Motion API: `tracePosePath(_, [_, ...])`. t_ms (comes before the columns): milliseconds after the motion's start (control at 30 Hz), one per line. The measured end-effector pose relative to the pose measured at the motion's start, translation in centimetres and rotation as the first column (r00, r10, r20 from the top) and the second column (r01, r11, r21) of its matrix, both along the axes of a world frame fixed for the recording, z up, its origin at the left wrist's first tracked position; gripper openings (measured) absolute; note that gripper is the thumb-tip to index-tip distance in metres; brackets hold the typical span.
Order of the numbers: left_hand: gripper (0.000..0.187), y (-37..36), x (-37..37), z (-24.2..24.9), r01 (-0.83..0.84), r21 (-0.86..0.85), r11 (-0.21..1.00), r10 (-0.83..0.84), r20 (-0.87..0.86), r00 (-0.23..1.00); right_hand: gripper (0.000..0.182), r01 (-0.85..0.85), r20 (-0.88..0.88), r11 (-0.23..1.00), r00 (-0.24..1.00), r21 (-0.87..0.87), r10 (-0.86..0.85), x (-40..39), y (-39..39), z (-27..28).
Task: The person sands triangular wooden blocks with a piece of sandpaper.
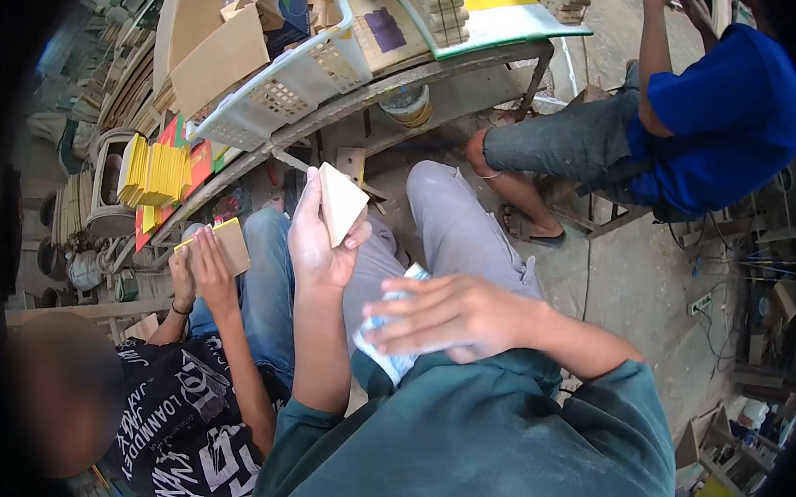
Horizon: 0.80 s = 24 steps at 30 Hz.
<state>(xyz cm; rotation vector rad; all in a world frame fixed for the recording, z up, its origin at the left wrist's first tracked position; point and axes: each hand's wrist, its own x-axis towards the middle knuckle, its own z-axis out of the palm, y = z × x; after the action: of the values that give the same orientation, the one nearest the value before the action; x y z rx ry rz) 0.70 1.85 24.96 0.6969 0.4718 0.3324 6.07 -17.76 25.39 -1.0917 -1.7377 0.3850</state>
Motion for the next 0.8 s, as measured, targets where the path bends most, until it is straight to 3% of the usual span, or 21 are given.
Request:
tracePosePath(33, [0.030,-0.2,0.0,0.5,-0.005,-0.002,1.000,0.005,0.001,1.000,0.053,-0.005,0.001,1.000,1.000,-0.002,0.005,0.6,-0.5,0.3])
tracePosePath(100, [0.030,-0.7,0.0,1.2,0.092,0.117,0.989,-0.090,-0.029,0.996,0.056,0.418,-0.027,0.908,0.908,0.034,-0.417,2.5,-1.2,1.0])
tracePosePath(133, [0.030,-0.9,0.1,1.4,0.097,0.119,0.988,-0.095,-0.024,0.995,0.059,0.515,-0.074,0.854,0.857,0.070,-0.511,3.2,-0.9,1.3])
tracePosePath(267, [0.031,-1.9,-0.6,1.5,0.290,0.066,0.955,-0.293,0.061,0.954,0.058,0.641,-0.130,0.752,0.767,0.153,-0.628,5.3,0.5,1.3])
tracePosePath(400, [0.031,-2.1,-0.9,0.9,0.432,-0.100,0.896,-0.396,0.257,0.882,0.057,0.558,-0.242,0.818,0.821,0.140,-0.518,5.4,3.5,1.2])
tracePosePath(467, [0.032,-1.8,-1.0,0.7,0.493,-0.157,0.856,-0.407,0.384,0.829,0.061,0.512,-0.197,0.857,0.848,0.063,-0.492,4.7,3.9,0.5])
tracePosePath(500, [0.032,-1.8,-1.0,1.0,0.487,-0.154,0.860,-0.402,0.385,0.831,0.062,0.513,-0.196,0.858,0.844,0.024,-0.499,4.1,3.7,0.5])
tracePosePath(567, [0.032,-1.7,-0.9,1.9,0.341,-0.262,0.903,-0.287,0.222,0.932,0.063,0.503,-0.199,0.864,0.845,-0.015,-0.496,3.6,2.3,0.7])
tracePosePath(633, [0.031,-1.1,-0.6,0.6,0.341,-0.276,0.899,-0.265,0.277,0.924,0.054,0.326,-0.112,0.934,0.933,-0.143,-0.343,3.9,-0.1,1.3])
tracePosePath(667, [0.031,-0.8,-0.4,-0.5,0.353,-0.290,0.890,-0.252,0.332,0.909,0.049,0.229,-0.254,0.956,0.928,-0.184,-0.272,3.6,-0.9,1.8])
tracePosePath(733, [0.032,-0.6,-0.3,-0.7,0.398,-0.293,0.869,-0.252,0.428,0.868,0.050,0.288,-0.341,0.952,0.889,-0.102,-0.306,3.0,-2.0,1.9])
tracePosePath(800, [0.033,-1.2,-0.6,0.1,0.326,-0.134,0.936,-0.287,0.246,0.926,0.051,0.467,-0.306,0.884,0.843,0.009,-0.442,3.2,-1.7,2.1])
